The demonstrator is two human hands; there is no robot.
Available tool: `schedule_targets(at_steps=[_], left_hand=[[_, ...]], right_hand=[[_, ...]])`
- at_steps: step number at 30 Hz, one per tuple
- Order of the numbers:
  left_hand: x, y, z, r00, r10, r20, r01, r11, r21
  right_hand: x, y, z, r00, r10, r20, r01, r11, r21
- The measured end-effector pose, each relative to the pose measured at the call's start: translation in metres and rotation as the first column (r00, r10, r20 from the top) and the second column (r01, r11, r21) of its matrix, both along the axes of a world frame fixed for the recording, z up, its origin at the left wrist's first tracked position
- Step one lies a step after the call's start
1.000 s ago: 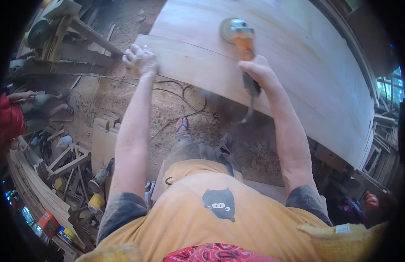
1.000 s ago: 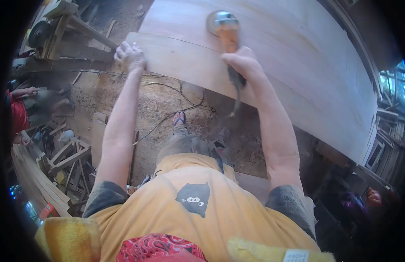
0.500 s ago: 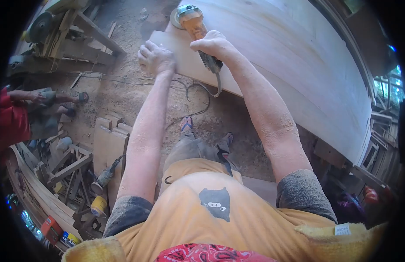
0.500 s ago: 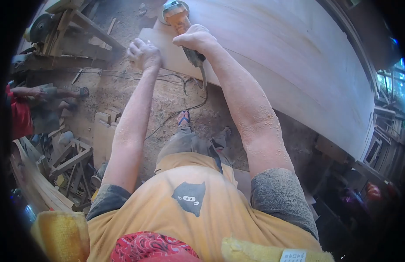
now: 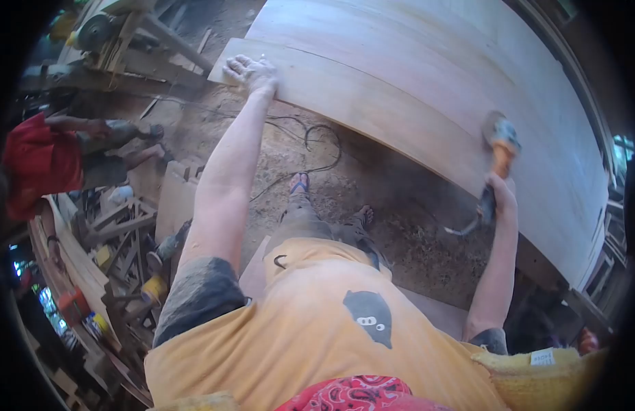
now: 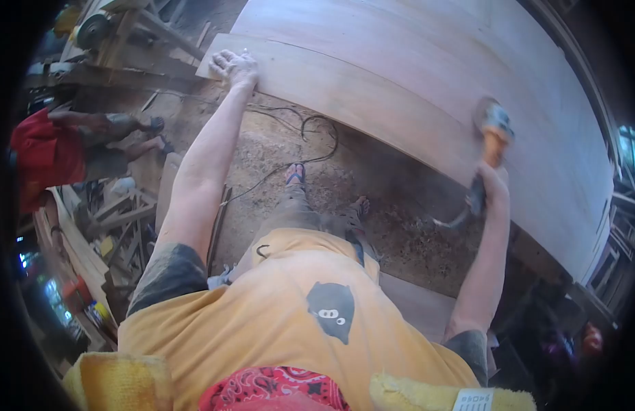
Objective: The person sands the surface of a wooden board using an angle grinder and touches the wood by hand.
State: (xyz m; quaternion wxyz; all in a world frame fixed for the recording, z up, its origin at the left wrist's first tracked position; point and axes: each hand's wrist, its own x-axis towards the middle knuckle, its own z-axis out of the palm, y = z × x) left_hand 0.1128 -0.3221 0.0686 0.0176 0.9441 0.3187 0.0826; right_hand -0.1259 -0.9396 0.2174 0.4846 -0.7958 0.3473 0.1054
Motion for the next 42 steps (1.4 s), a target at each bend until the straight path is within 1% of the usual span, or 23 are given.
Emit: schedule_targets(at_steps=[3,4,7,10,12,14,16,17,18,19,20,22,24,26,28,29,31,32,34,36,38,40,42], left_hand=[[-0.011,-0.003,0.01,0.997,0.003,0.077,0.0,0.999,-0.039],[-0.007,0.014,-0.014,0.977,-0.094,0.192,0.083,0.994,0.065],[-0.016,-0.006,0.029,0.985,0.088,0.146,-0.069,0.988,-0.135],[-0.024,-0.013,0.037,0.923,0.184,0.339,-0.094,0.959,-0.266],[-0.025,-0.006,0.028,0.917,0.139,0.374,-0.06,0.974,-0.217],[-0.023,-0.002,0.02,0.921,0.091,0.38,-0.03,0.986,-0.162],[-0.025,-0.003,0.026,0.931,0.04,0.364,-0.005,0.995,-0.095],[-0.026,-0.003,0.031,0.929,0.042,0.368,-0.001,0.994,-0.111],[-0.028,-0.006,0.033,0.928,0.046,0.369,0.002,0.992,-0.129],[-0.029,-0.008,0.037,0.927,0.05,0.373,0.005,0.989,-0.146],[-0.028,-0.008,0.032,0.918,0.068,0.391,0.004,0.984,-0.18],[-0.028,-0.008,0.031,0.913,0.067,0.402,0.014,0.981,-0.195],[-0.032,-0.007,0.03,0.907,0.06,0.417,0.025,0.98,-0.196],[-0.03,-0.008,0.03,0.889,0.051,0.455,0.033,0.984,-0.175],[-0.029,-0.002,0.024,0.881,0.03,0.473,0.062,0.982,-0.178],[-0.029,-0.001,0.022,0.874,0.014,0.486,0.088,0.979,-0.185],[-0.031,0.007,-0.001,0.853,-0.074,0.517,0.118,0.992,-0.053],[-0.032,0.012,-0.01,0.882,-0.102,0.46,0.132,0.991,-0.034],[-0.025,0.026,-0.02,0.925,-0.165,0.342,0.17,0.985,0.018],[-0.017,0.027,-0.016,0.869,-0.129,0.478,0.149,0.989,-0.004],[-0.015,0.023,-0.01,0.913,-0.074,0.4,0.083,0.997,-0.003],[-0.014,0.031,-0.022,0.915,-0.097,0.391,0.088,0.995,0.041],[-0.008,0.046,-0.031,0.917,-0.111,0.383,0.099,0.994,0.051]], right_hand=[[-0.05,-0.033,0.008,0.996,-0.059,-0.063,0.059,0.998,-0.01],[-0.061,-0.034,0.008,0.995,-0.089,-0.051,0.087,0.995,-0.04],[-0.071,-0.027,0.007,0.983,-0.176,-0.045,0.174,0.984,-0.043],[-0.056,0.016,0.039,0.991,-0.021,-0.135,0.021,1.0,-0.005],[-0.033,0.04,0.018,0.979,0.189,-0.071,-0.191,0.981,-0.032],[0.011,0.12,0.034,0.971,0.239,0.02,-0.239,0.961,0.138],[0.061,0.175,0.011,0.886,0.46,0.062,-0.461,0.888,0.002],[0.091,0.204,-0.004,0.836,0.545,0.064,-0.546,0.838,-0.007],[0.125,0.249,0.022,0.758,0.646,-0.092,-0.648,0.762,0.007],[0.155,0.284,0.019,0.719,0.685,-0.119,-0.693,0.719,-0.049],[0.184,0.317,0.01,0.68,0.717,-0.151,-0.732,0.673,-0.101],[0.232,0.377,0.013,0.647,0.755,-0.107,-0.762,0.634,-0.13],[0.274,0.423,0.012,0.593,0.791,-0.153,-0.805,0.588,-0.079],[0.3,0.458,0.01,0.609,0.779,-0.149,-0.793,0.603,-0.088],[0.308,0.481,0.004,0.612,0.791,-0.021,-0.788,0.606,-0.11],[0.31,0.491,0.003,0.585,0.81,-0.034,-0.807,0.578,-0.121],[0.302,0.486,0.007,0.506,0.861,-0.058,-0.858,0.495,-0.139],[0.297,0.484,0.005,0.524,0.841,-0.132,-0.848,0.501,-0.175],[0.27,0.455,0.025,0.569,0.805,-0.168,-0.821,0.547,-0.163],[0.24,0.406,0.032,0.644,0.748,-0.16,-0.765,0.634,-0.115],[0.21,0.349,0.036,0.689,0.697,-0.199,-0.721,0.688,-0.083],[0.174,0.273,0.034,0.713,0.659,-0.239,-0.687,0.725,-0.049],[0.131,0.196,0.024,0.78,0.561,-0.276,-0.596,0.801,-0.057]])
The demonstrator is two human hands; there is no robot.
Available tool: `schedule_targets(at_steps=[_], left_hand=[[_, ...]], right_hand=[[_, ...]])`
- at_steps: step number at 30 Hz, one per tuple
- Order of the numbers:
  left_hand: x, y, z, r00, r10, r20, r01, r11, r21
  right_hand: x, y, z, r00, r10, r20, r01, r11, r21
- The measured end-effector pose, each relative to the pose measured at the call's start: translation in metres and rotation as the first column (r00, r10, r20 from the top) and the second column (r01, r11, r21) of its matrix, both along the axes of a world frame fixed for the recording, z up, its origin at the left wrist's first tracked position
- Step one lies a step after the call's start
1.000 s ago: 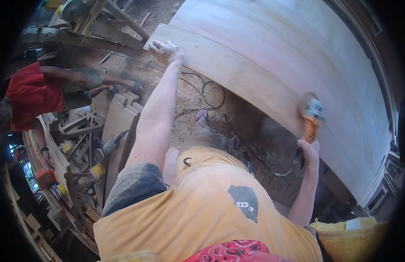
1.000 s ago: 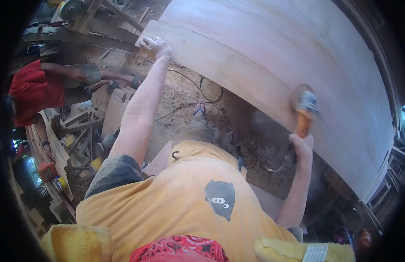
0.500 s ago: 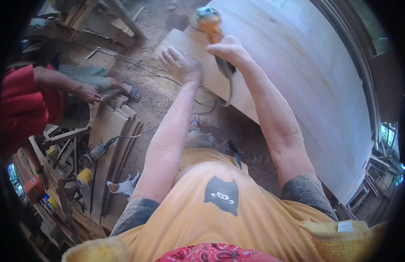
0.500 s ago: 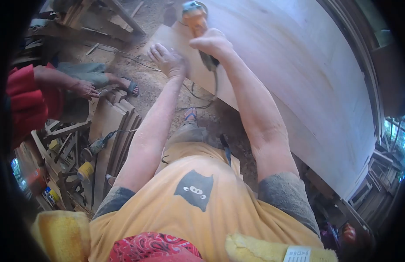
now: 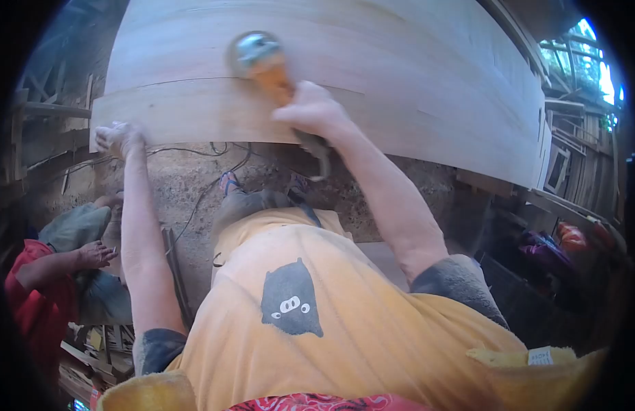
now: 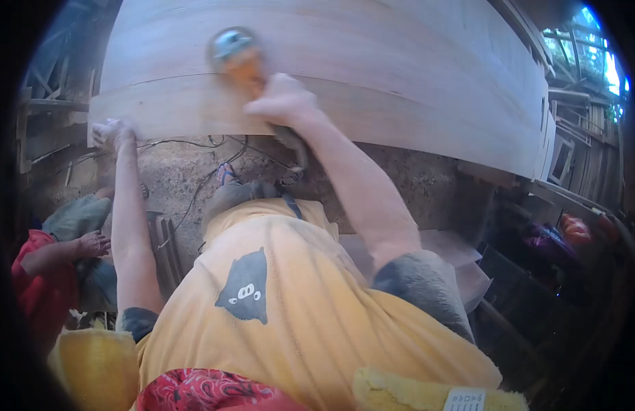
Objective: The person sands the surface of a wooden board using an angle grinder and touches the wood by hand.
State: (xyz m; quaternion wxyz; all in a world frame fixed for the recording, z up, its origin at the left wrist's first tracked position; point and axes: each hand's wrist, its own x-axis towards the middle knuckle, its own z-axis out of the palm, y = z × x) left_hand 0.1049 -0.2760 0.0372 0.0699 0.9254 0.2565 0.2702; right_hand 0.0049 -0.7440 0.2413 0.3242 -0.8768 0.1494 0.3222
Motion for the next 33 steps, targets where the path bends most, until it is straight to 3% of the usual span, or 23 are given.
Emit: schedule_targets(at_steps=[1,4,7,10,12,13,15,17,20,22,24,26,33], left_hand=[[0.0,0.005,-0.002,1.0,0.002,-0.005,-0.002,1.0,0.012],[-0.002,0.003,0.012,0.996,0.002,-0.085,-0.003,1.0,-0.018],[-0.001,-0.001,0.012,0.999,0.03,-0.012,-0.031,0.999,-0.034],[0.003,0.005,0.011,0.99,0.074,-0.118,-0.076,0.997,-0.019],[0.011,0.018,-0.009,0.959,0.105,-0.263,-0.147,0.979,-0.143],[0.015,0.024,-0.015,0.936,0.135,-0.325,-0.184,0.975,-0.123],[0.016,0.01,-0.017,0.918,0.233,-0.322,-0.278,0.955,-0.101],[0.014,-0.005,-0.012,0.902,0.371,-0.223,-0.407,0.902,-0.145],[0.011,-0.023,-0.009,0.865,0.502,0.004,-0.476,0.823,-0.309],[-0.007,-0.053,0.057,0.917,0.398,-0.023,-0.315,0.686,-0.656],[-0.009,-0.05,0.047,0.926,0.375,0.036,-0.267,0.721,-0.639],[-0.009,-0.048,0.039,0.932,0.355,0.077,-0.232,0.745,-0.625],[-0.016,-0.055,0.042,0.943,0.324,0.079,-0.188,0.711,-0.678]], right_hand=[[-0.026,-0.039,-0.008,0.995,-0.08,0.066,0.084,0.994,-0.07],[-0.107,-0.158,-0.017,0.965,-0.236,0.113,0.241,0.97,-0.031],[-0.167,-0.219,0.004,0.888,-0.458,0.045,0.46,0.886,-0.05],[-0.197,-0.242,0.013,0.826,-0.557,0.084,0.559,0.829,0.0],[-0.208,-0.242,0.012,0.789,-0.602,0.12,0.597,0.798,0.077],[-0.211,-0.239,0.009,0.775,-0.617,0.135,0.603,0.786,0.134],[-0.203,-0.229,0.013,0.778,-0.619,0.106,0.606,0.784,0.135],[-0.179,-0.205,0.017,0.833,-0.554,0.004,0.55,0.828,0.105],[-0.14,-0.167,-0.013,0.962,-0.244,0.121,0.245,0.969,0.004],[-0.091,-0.11,-0.024,0.967,-0.076,0.244,0.045,0.991,0.128],[-0.033,-0.031,-0.002,0.995,0.055,0.087,-0.063,0.994,0.09],[0.016,0.03,-0.012,0.965,0.224,0.134,-0.237,0.968,0.087],[0.149,0.212,-0.019,0.905,0.411,0.111,-0.417,0.908,0.037]])
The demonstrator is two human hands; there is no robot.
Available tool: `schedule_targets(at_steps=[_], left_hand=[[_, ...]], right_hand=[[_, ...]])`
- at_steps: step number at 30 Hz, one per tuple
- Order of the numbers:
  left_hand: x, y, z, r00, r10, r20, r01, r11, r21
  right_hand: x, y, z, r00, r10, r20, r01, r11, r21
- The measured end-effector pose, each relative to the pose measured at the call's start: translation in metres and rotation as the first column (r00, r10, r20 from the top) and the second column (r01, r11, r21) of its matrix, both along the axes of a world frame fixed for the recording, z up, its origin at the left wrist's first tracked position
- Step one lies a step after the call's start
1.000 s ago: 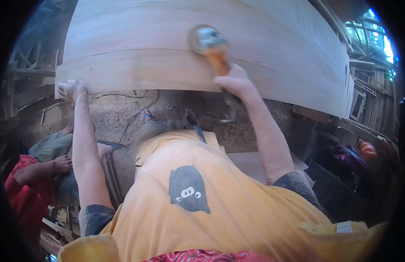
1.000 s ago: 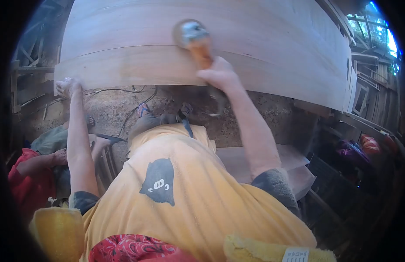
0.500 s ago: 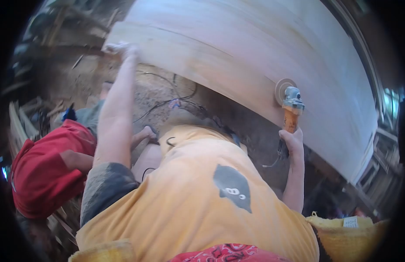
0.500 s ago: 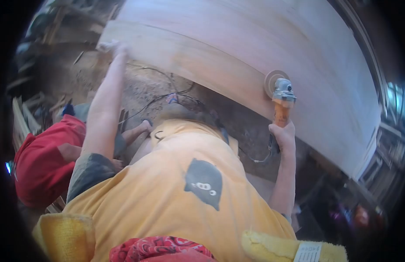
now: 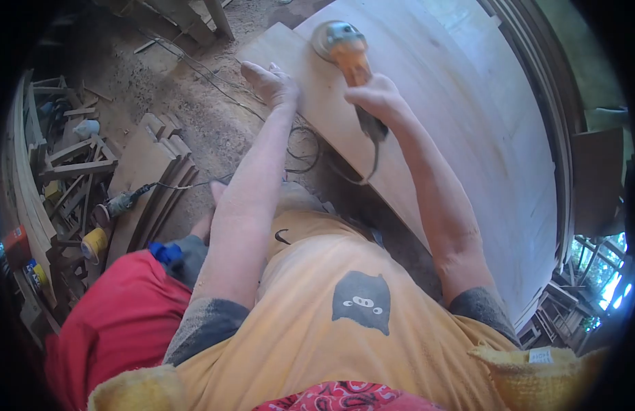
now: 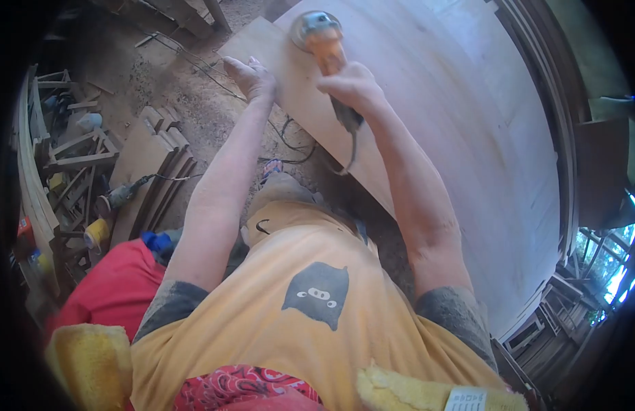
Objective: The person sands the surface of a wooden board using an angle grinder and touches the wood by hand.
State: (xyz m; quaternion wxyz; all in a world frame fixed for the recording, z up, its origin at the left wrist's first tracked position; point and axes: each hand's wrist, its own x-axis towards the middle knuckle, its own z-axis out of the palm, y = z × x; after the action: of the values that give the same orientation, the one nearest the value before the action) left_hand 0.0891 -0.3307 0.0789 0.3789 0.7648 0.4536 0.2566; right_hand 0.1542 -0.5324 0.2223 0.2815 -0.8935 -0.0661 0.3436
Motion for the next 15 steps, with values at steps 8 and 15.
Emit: schedule_targets(at_steps=[8,15], left_hand=[[-0.004,0.001,0.018,0.985,-0.01,0.172,0.041,0.983,-0.178],[0.008,0.022,-0.017,0.992,0.074,0.099,-0.055,0.982,-0.183]], right_hand=[[0.01,0.073,0.006,0.995,0.1,0.027,-0.102,0.99,0.095],[-0.067,-0.08,0.028,0.952,-0.305,0.02,0.306,0.948,-0.089]])
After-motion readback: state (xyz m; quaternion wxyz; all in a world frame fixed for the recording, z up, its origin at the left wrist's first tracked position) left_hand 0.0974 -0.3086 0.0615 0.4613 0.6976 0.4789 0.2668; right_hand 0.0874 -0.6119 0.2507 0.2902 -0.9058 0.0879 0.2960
